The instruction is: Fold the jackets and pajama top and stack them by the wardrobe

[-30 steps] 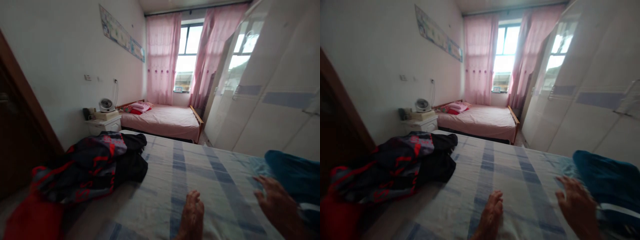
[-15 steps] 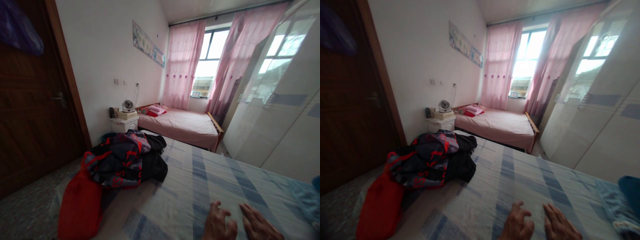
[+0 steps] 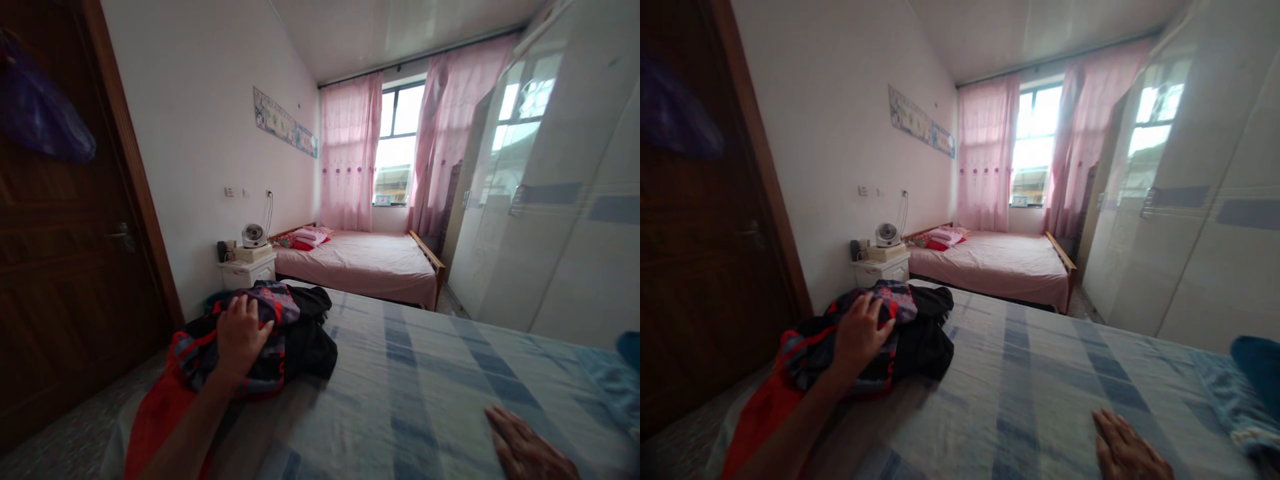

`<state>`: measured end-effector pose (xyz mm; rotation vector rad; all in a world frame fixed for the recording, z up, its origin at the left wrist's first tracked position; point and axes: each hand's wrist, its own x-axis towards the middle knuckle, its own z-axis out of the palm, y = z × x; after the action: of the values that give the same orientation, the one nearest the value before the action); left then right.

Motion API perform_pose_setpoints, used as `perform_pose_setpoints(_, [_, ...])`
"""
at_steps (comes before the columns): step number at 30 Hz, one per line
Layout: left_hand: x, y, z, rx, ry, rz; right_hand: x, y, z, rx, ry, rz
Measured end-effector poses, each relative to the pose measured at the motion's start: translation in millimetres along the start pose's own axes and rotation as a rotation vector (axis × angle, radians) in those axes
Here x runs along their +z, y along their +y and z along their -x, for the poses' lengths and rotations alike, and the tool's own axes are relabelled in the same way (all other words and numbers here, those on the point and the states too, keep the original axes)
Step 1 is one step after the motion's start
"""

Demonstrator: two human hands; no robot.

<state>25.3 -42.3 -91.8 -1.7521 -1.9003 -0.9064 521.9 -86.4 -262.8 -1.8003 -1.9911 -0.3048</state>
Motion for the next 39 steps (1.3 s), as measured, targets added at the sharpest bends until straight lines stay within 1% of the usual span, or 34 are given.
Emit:
perform_pose_setpoints(2, [-7,-35,-3,-0.036,-0.067,-0.147,3,1,0,0.005,-0.005,-0.004])
perform_pose_setpoints(3, [-9,-47,-3,-0.041,-0.109,-0.184,3,1,1,0.001,-0.011,-0.008])
perform_pose_setpoints(5, [-12,-60,-1,-0.032,-0.173,-0.175,3,0,1,-0.001,-0.014,-0.015])
perform_pose_setpoints(7, [-13,-62,0,-0.028,-0.181,-0.142,2,0,1,0.012,0.0,-0.014])
perform_pose_setpoints(9, [-13,-57,-3,-0.054,-0.148,-0.096,1,-1,2,0.009,0.01,-0.009])
perform_pose_setpoints(11, [-15,-48,-12,-0.092,-0.082,-0.023,2,0,2,-0.012,0.006,-0.002])
perform_pose_setpoints(13, [-18,-33,-24,-0.108,0.0,0.074,4,1,3,-0.02,0.0,0.01])
perform_pose_setpoints(15, [-22,-8,-36,-0.077,0.07,0.186,7,2,3,-0.015,0.004,0.027])
perform_pose_setpoints(17, [-26,28,-42,-0.004,0.111,0.298,8,3,3,-0.013,0.009,0.043])
perform_pose_setpoints(19, [-28,75,-37,0.086,0.126,0.396,8,4,2,-0.035,-0.005,0.055])
perform_pose_setpoints(21, [-27,128,-18,0.182,0.1,0.475,6,3,2,-0.076,-0.026,0.072])
perform_pose_setpoints(22, [-25,154,-3,0.246,0.069,0.52,4,3,2,-0.097,-0.036,0.082])
perform_pose_setpoints(24, [-18,201,34,0.441,-0.069,0.604,3,2,2,-0.111,-0.039,0.099])
perform_pose_setpoints(25, [-14,220,55,0.553,-0.147,0.589,2,1,2,-0.106,-0.037,0.101])
perform_pose_setpoints(26, [-10,236,76,0.701,-0.256,0.569,1,0,3,-0.094,-0.035,0.101])
perform_pose_setpoints(27, [-6,247,96,0.814,-0.351,0.559,0,-1,4,-0.08,-0.032,0.099])
perform_pose_setpoints(28, [-3,255,114,0.928,-0.436,0.551,-1,-2,4,-0.068,-0.034,0.096])
perform_pose_setpoints(29, [-1,258,128,1.019,-0.505,0.559,-3,-4,5,-0.06,-0.039,0.092])
perform_pose_setpoints(30, [-1,257,137,1.082,-0.549,0.583,-5,-6,5,-0.052,-0.045,0.088])
perform_pose_setpoints(31, [-3,251,142,1.113,-0.569,0.623,-7,-8,6,-0.048,-0.054,0.081])
perform_pose_setpoints(32, [-6,243,142,1.109,-0.567,0.678,-8,-10,6,-0.048,-0.065,0.071])
perform_pose_setpoints(33, [-9,231,138,1.064,-0.545,0.743,-10,-12,6,-0.048,-0.074,0.057])
perform_pose_setpoints(35, [-15,200,120,0.879,-0.468,0.843,-14,-15,4,-0.032,-0.078,0.02])
perform_pose_setpoints(36, [-17,183,109,0.754,-0.418,0.856,-17,-16,3,-0.018,-0.074,-0.007])
perform_pose_setpoints(37, [-17,164,98,0.609,-0.366,0.832,-20,-17,2,-0.006,-0.071,-0.042])
perform_pose_setpoints(38, [-15,146,88,0.495,-0.308,0.781,-25,-19,0,0.004,-0.072,-0.088])
perform_pose_setpoints(39, [-12,128,80,0.391,-0.28,0.719,-30,-21,-2,0.023,-0.077,-0.145])
